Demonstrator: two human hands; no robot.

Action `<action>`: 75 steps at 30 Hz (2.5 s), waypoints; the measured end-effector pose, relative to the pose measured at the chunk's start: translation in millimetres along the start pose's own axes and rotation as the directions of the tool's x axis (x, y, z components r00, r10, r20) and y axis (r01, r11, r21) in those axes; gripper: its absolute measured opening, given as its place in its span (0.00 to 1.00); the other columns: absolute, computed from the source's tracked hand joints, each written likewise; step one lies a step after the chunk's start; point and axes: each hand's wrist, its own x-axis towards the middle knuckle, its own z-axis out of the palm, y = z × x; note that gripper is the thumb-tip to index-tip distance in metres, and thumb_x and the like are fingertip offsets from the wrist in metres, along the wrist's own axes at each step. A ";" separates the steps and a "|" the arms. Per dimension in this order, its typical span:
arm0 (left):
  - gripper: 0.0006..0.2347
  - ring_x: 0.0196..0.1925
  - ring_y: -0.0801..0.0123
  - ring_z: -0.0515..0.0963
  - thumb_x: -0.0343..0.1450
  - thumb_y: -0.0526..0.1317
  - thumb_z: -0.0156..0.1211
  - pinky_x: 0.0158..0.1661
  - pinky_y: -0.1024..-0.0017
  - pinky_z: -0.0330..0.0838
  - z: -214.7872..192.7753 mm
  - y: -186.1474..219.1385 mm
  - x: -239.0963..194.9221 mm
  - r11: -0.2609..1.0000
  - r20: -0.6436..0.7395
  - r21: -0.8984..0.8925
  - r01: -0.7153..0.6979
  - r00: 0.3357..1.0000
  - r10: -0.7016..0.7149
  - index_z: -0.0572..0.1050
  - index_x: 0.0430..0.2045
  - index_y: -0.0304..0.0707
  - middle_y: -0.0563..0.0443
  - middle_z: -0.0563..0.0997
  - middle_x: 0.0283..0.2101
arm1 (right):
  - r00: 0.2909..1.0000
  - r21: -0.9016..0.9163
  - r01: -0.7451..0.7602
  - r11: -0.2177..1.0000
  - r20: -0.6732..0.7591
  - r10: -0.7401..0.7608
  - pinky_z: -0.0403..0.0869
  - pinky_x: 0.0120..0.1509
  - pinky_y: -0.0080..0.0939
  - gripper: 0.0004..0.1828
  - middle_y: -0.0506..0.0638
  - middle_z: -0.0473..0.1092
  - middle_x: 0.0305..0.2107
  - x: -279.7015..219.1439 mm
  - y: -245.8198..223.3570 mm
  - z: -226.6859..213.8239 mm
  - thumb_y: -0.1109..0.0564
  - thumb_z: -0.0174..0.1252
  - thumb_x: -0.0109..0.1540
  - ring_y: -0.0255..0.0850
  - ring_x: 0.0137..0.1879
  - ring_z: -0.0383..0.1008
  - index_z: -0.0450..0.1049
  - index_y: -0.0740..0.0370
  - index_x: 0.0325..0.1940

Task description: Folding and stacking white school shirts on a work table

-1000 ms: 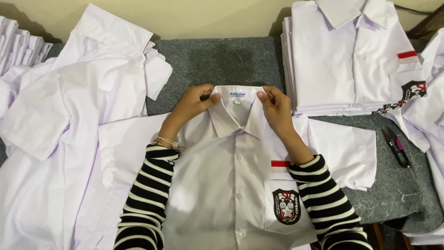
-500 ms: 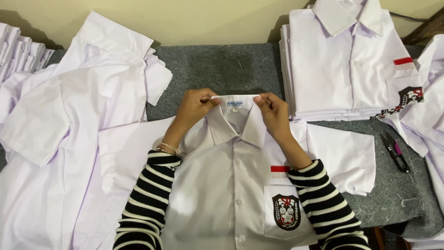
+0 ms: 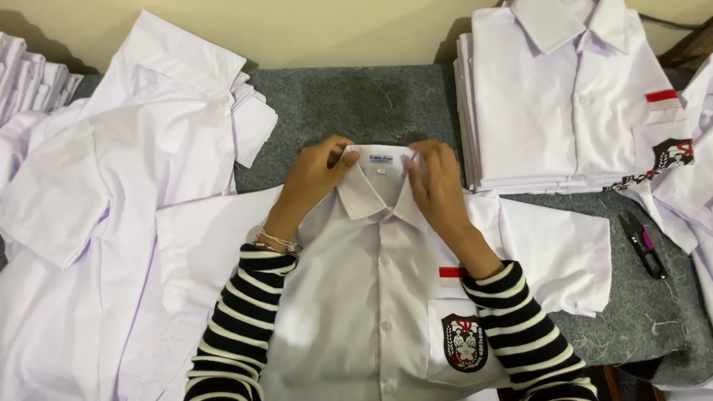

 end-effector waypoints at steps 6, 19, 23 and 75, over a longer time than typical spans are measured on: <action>0.23 0.40 0.41 0.83 0.77 0.64 0.39 0.44 0.47 0.77 -4.0 6.4 -8.0 0.881 0.061 0.468 0.061 0.993 -0.101 0.73 0.35 0.46 0.46 0.83 0.36 | 0.885 -0.102 0.323 0.941 0.384 -0.262 0.49 0.74 0.69 0.27 0.51 0.62 0.68 -25.6 -22.4 17.1 0.43 0.50 0.69 0.49 0.77 0.54 0.63 0.47 0.73; 0.25 0.29 0.42 0.84 0.77 0.65 0.36 0.34 0.53 0.75 19.4 -19.8 0.8 0.820 -0.043 0.567 0.076 0.997 -0.063 0.69 0.21 0.49 0.48 0.80 0.22 | 0.861 -0.219 0.305 0.927 0.479 -0.170 0.42 0.77 0.72 0.38 0.54 0.55 0.74 -36.6 -41.9 33.7 0.31 0.36 0.71 0.49 0.80 0.51 0.56 0.57 0.77; 0.13 0.33 0.55 0.80 0.74 0.54 0.50 0.30 0.62 0.75 22.6 -0.9 -6.2 0.693 -0.220 0.719 -0.056 0.927 0.303 0.70 0.28 0.47 0.53 0.75 0.28 | 0.835 0.169 0.099 0.981 0.522 -0.174 0.35 0.78 0.69 0.31 0.57 0.59 0.71 -25.3 -21.5 27.8 0.39 0.33 0.74 0.52 0.79 0.52 0.61 0.58 0.74; 0.18 0.38 0.40 0.86 0.77 0.61 0.47 0.41 0.50 0.77 -178.1 -39.4 -148.3 0.505 -0.203 0.814 0.287 0.955 -0.217 0.80 0.39 0.54 0.39 0.84 0.28 | 0.830 -0.159 0.102 0.982 0.558 0.004 0.41 0.69 0.90 0.23 0.46 0.53 0.75 -19.5 -34.7 33.9 0.36 0.39 0.72 0.56 0.80 0.46 0.63 0.26 0.72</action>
